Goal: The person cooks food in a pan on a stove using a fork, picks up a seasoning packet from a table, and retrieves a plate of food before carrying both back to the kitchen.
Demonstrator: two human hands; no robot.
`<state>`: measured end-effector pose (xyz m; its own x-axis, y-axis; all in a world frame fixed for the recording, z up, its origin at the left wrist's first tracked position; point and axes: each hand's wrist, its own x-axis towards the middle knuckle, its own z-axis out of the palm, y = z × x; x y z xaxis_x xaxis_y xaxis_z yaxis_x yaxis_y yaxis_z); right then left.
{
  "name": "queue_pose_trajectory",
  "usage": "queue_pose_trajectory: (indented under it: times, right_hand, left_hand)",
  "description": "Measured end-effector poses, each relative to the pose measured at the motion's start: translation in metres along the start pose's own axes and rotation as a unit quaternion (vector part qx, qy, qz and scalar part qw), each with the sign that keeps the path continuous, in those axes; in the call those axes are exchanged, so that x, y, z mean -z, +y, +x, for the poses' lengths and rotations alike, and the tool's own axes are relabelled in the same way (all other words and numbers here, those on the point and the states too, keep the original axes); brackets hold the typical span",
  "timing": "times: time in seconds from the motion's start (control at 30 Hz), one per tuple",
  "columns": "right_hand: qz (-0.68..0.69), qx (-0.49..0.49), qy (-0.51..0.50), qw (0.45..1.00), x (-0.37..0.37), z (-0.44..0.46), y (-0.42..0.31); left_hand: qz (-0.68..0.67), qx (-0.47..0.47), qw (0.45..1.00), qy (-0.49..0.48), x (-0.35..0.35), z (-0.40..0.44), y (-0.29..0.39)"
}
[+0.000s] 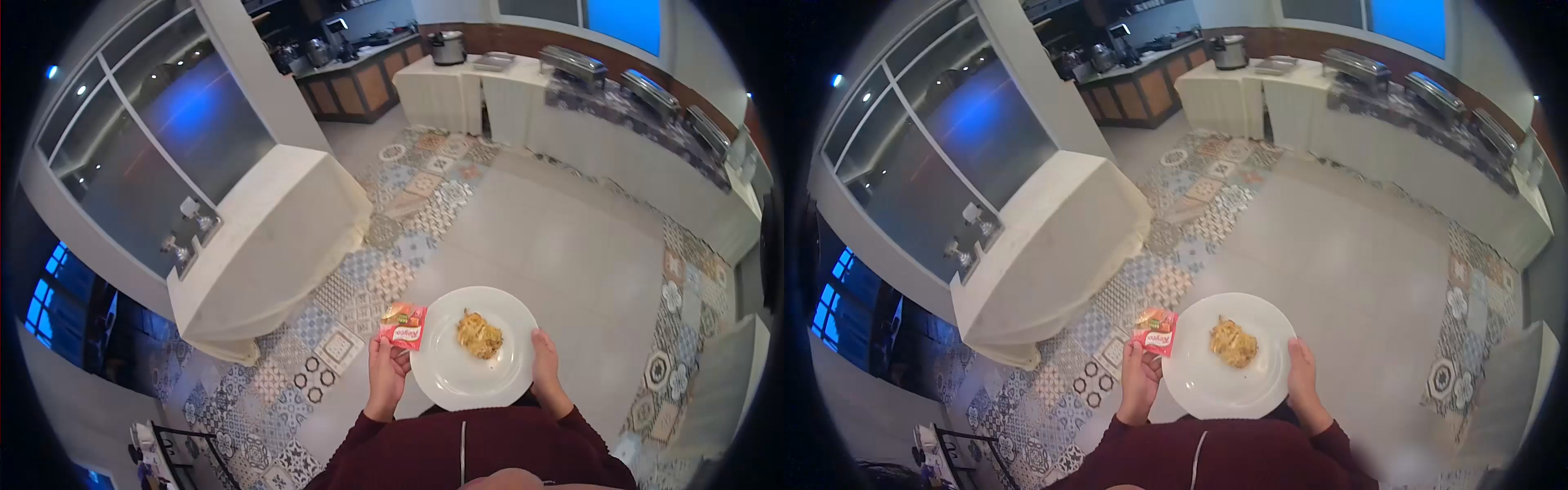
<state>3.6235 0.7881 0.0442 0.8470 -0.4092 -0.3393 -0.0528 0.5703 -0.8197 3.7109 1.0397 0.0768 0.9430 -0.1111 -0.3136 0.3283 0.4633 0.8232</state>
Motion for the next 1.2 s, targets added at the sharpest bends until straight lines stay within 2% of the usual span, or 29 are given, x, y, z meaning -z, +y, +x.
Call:
queue_pose_trajectory:
  times: [0.13,0.23,0.27,0.37,0.4,0.5,0.53,0.67,0.77,0.87,0.93,1.07,1.17,1.2]
  right_hand:
    - [0.022,-0.012,-0.044,0.999,-0.083,0.107,-0.023]
    - [-0.029,-0.018,-0.068,0.997,-0.134,0.188,-0.012]
    - [-0.02,-0.033,-0.04,0.998,-0.161,0.207,-0.014]
    - [-0.034,-0.027,-0.09,0.995,-0.206,0.291,0.009]
    - [-0.038,-0.051,-0.074,0.995,-0.223,0.319,0.013]
    - [-0.017,-0.076,-0.093,0.993,-0.272,0.403,0.024]
    - [-0.018,-0.091,-0.072,0.993,-0.299,0.423,0.014]
    - [-0.042,-0.024,-0.064,0.997,-0.361,0.521,0.004]
    - [-0.016,0.018,-0.025,0.999,-0.385,0.582,0.002]
    - [0.046,0.016,0.026,0.998,-0.405,0.637,-0.015]
    - [0.055,0.016,0.022,0.998,-0.402,0.689,-0.013]
    - [0.048,0.03,0.052,0.997,-0.41,0.793,-0.019]
    - [-0.04,0.068,0.054,0.995,-0.439,0.885,-0.048]
    - [-0.033,0.064,0.035,0.997,-0.448,0.913,-0.059]
  left_hand:
    - [-0.033,-0.043,0.998,0.03,-0.002,0.096,0.045]
    - [-0.061,-0.066,0.994,0.057,0.013,0.171,0.07]
    - [-0.07,-0.072,0.993,0.064,0.018,0.196,0.077]
    - [-0.092,-0.078,0.99,0.075,0.028,0.273,0.103]
    - [-0.089,-0.074,0.989,0.091,0.03,0.302,0.111]
    - [-0.1,-0.071,0.988,0.092,0.042,0.393,0.137]
    - [-0.089,-0.076,0.991,0.067,0.045,0.423,0.149]
    - [-0.085,-0.031,0.995,0.046,0.031,0.549,0.207]
    - [-0.061,-0.009,0.998,-0.001,0.011,0.641,0.229]
    - [-0.044,0.03,0.998,-0.034,-0.015,0.729,0.235]
    - [-0.023,0.045,0.997,-0.052,-0.041,0.784,0.24]
    - [-0.016,0.041,0.998,-0.052,-0.077,0.887,0.238]
    - [-0.05,0.036,0.998,-0.023,-0.105,0.968,0.25]
    - [-0.059,0.033,0.998,-0.016,-0.112,0.994,0.257]
